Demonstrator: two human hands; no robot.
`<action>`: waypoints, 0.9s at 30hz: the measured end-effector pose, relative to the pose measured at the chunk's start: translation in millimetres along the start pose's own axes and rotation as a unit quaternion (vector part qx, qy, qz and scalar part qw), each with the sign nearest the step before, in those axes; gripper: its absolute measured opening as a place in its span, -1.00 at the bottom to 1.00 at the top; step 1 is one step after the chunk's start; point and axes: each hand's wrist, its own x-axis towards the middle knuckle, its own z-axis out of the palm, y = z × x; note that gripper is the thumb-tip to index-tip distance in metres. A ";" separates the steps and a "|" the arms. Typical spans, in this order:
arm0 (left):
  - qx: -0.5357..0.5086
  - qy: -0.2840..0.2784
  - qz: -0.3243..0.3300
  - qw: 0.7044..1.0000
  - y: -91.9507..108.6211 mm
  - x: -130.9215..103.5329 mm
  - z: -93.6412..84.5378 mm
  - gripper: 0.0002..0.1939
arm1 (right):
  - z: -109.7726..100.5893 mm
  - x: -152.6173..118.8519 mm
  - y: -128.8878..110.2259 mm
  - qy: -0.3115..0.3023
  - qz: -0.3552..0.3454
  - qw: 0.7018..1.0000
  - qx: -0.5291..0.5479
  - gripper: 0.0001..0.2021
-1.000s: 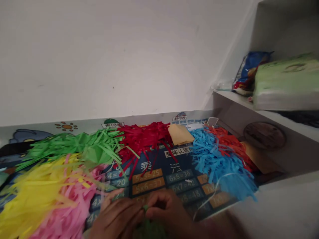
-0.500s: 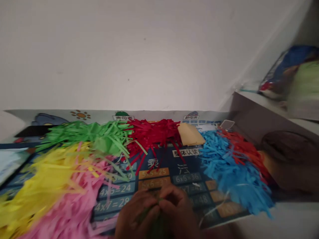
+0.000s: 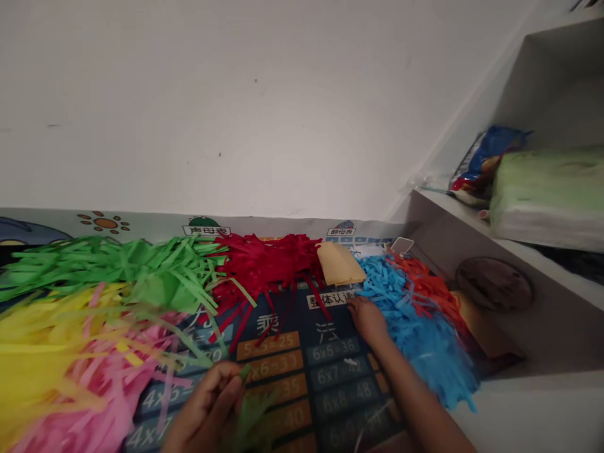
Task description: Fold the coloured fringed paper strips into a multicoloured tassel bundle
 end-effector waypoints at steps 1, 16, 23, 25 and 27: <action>0.020 -0.016 0.011 1.000 -1.5 1.8 1.8 -0.46 | -1.7 1.4 -0.4 -0.004 -0.001 1.000 -0.005 -0.78; 0.086 -0.069 0.035 0.993 -10.7 1.9 18.7 -0.63 | 7.2 -128.3 -148.2 -0.072 -0.086 0.907 0.405 -0.91; 0.012 -0.052 -0.017 0.998 -16.3 -3.2 3.9 -0.58 | 21.1 -137.4 -150.7 -0.108 0.023 0.846 0.521 -0.90; 0.004 -0.063 -0.023 0.998 -15.6 -5.1 4.9 -0.60 | 19.3 -138.9 -150.8 -0.092 0.014 0.856 0.509 -0.92; -0.001 -0.075 -0.025 0.997 -13.1 -8.0 7.1 -0.63 | 16.5 -140.1 -151.1 -0.072 0.005 0.868 0.491 -0.91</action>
